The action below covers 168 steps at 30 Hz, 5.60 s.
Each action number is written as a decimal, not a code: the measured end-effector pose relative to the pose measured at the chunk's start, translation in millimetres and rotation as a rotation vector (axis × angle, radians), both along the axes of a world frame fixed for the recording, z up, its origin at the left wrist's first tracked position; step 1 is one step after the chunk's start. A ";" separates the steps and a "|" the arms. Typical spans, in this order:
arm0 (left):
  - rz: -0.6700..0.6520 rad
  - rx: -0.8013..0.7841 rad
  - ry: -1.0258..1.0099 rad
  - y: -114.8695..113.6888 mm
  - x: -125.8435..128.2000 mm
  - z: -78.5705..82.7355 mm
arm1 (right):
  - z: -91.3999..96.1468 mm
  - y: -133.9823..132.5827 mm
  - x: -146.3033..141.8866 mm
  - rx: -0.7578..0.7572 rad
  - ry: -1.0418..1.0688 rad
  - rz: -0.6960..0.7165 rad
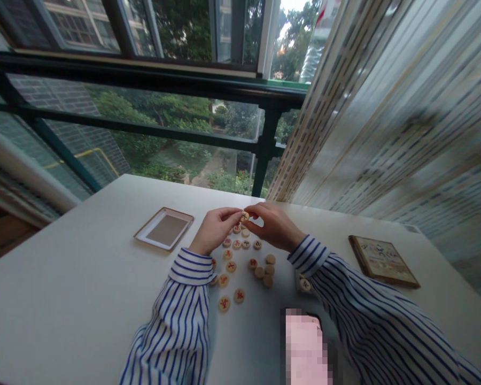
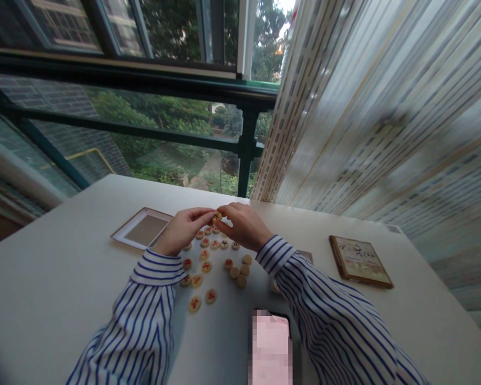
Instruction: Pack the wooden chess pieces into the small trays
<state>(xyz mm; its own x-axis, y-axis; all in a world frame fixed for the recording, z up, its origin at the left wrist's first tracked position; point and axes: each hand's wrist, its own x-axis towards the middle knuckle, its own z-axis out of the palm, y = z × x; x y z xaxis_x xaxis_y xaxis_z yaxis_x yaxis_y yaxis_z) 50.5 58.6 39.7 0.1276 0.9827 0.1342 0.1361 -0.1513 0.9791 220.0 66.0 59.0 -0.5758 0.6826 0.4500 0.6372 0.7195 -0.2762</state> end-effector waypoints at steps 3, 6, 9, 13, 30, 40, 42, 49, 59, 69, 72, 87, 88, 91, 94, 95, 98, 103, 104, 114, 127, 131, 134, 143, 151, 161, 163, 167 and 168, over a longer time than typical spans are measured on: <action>-0.019 -0.046 -0.021 -5.4 7.1 5.3 | 0.2 -5.8 6.3 -0.007 0.034 0.001; -0.032 -0.087 -0.042 -9.6 13.4 10.0 | 0.1 -11.3 12.8 -0.012 0.051 0.018; -0.047 -0.075 -0.056 -12.2 17.3 13.3 | -0.3 -16.9 19.0 0.002 0.079 0.045; -0.105 -0.028 -0.060 -15.7 20.7 15.8 | -0.8 -25.1 26.5 0.043 0.138 0.051; -0.267 0.023 -0.019 -31.5 37.1 24.9 | -1.0 -56.3 51.4 0.129 0.195 -0.044; -0.377 -0.080 -0.092 -42.1 47.4 25.7 | 1.2 -71.9 62.4 0.184 0.237 -0.044; -0.364 -0.085 -0.090 -44.0 49.8 26.1 | 2.0 -75.2 64.1 0.192 0.241 -0.052; -0.382 -0.141 -0.069 -48.9 59.7 25.7 | -1.1 -85.0 72.8 0.197 0.185 -0.080; -0.401 -0.117 0.002 -52.2 71.9 23.9 | -11.5 -91.3 85.2 0.211 0.165 -0.086; -0.371 -0.112 0.074 -58.3 80.6 21.3 | -17.0 -96.3 96.4 0.214 0.215 -0.091; -0.354 -0.126 0.023 -60.6 85.4 21.3 | -16.0 -96.8 101.5 0.208 0.223 -0.096; -0.270 -0.172 -0.129 -71.9 118.8 23.6 | -4.5 -102.5 131.5 0.092 0.222 -0.038; -0.266 -0.179 -0.142 -71.7 121.0 23.5 | -4.1 -103.0 133.3 0.092 0.224 -0.039; -0.274 -0.190 -0.168 -70.7 127.3 21.8 | -2.0 -104.8 138.3 0.082 0.212 -0.055; -0.279 -0.204 -0.184 -69.2 133.3 17.8 | 0.5 -106.5 142.3 0.070 0.176 -0.074; -0.280 -0.208 -0.190 -68.7 135.3 16.1 | 1.1 -106.9 143.5 0.069 0.161 -0.080; -0.294 -0.196 -0.200 -66.4 140.4 11.5 | 1.2 -107.2 146.9 0.066 0.120 -0.099; -0.314 -0.178 -0.161 -64.2 146.2 8.8 | -2.1 -105.5 153.5 0.038 0.057 -0.116; -0.316 -0.179 -0.147 -64.4 147.2 8.5 | -2.8 -105.1 154.9 0.027 0.049 -0.112; -0.349 -0.156 0.027 -60.4 145.8 -11.2 | -6.8 -103.9 173.5 -0.088 -0.034 -0.137; -0.307 0.114 0.510 -56.3 138.4 -20.8 | -12.7 -98.5 187.6 -0.139 -0.189 -0.231; -0.331 0.155 0.660 -55.5 135.7 -21.1 | -19.4 -97.2 190.5 -0.155 -0.241 -0.241; -0.335 0.171 0.719 -55.3 134.9 -21.9 | -24.9 -96.1 192.2 -0.181 -0.259 -0.246; -0.338 0.192 0.796 -55.2 134.4 -22.6 | -33.9 -92.2 191.7 -0.268 -0.372 -0.250; -0.352 0.211 0.861 -52.4 132.9 -27.4 | -40.3 -89.0 190.1 -0.371 -0.393 -0.250; -0.347 0.218 0.901 -52.9 132.6 -26.5 | -41.9 -86.3 190.8 -0.486 -0.478 -0.260; -0.343 0.215 0.909 -52.6 132.5 -26.7 | -41.5 -86.4 190.7 -0.491 -0.486 -0.262; -0.355 0.226 0.910 -52.4 132.0 -26.4 | -39.9 -86.7 190.6 -0.507 -0.488 -0.258; -0.357 0.231 0.910 -52.4 131.9 -26.4 | -39.4 -86.8 190.6 -0.510 -0.484 -0.256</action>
<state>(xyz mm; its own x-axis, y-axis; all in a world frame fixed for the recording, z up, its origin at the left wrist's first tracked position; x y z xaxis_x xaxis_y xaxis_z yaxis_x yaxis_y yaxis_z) 182.5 6.2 13.3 0.5587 0.8291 0.0215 0.7276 -0.5024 0.4670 410.6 -20.8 19.6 -0.4241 0.8781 -0.2215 0.9027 0.3900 -0.1819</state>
